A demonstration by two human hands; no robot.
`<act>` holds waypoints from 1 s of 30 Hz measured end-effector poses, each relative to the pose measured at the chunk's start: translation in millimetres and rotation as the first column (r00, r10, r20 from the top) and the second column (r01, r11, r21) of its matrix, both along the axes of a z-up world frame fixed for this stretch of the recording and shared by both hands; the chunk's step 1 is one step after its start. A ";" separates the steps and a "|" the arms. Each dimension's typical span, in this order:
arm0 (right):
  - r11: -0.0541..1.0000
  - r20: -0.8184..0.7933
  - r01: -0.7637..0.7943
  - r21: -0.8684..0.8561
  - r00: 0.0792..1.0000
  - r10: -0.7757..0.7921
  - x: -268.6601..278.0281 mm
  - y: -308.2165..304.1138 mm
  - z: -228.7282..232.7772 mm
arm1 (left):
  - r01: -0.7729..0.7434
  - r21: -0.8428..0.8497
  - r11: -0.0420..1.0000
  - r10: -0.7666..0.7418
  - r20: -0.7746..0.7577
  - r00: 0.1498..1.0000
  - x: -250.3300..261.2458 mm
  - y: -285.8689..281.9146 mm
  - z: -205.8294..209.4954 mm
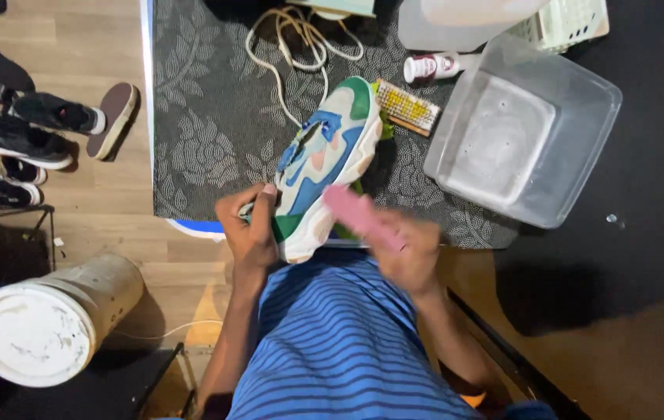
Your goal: Cleaning a sneaker using a brush and soapy water at a service counter.
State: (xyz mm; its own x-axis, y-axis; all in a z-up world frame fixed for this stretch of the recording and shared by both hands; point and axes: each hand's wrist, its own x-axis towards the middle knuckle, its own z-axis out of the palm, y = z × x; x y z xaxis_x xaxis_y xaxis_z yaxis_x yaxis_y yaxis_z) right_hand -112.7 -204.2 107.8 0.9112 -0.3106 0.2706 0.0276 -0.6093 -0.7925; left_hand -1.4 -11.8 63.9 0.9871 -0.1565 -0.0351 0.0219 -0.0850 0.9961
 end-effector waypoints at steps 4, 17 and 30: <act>0.960 -0.035 -0.134 0.245 0.988 0.147 1.7 28.6 31.3 | -0.057 0.026 0.998 0.058 -0.062 0.996 0.4 0.5 -1.4; 0.974 -0.049 0.022 0.224 0.999 -0.011 -12.7 19.9 -0.6 | -0.173 0.024 0.985 0.175 -0.095 0.980 -16.9 17.6 -43.1; 0.888 0.063 -0.137 0.438 0.991 0.122 34.6 54.8 45.3 | -0.281 -0.054 0.958 0.266 -0.193 0.944 -9.5 20.2 -59.3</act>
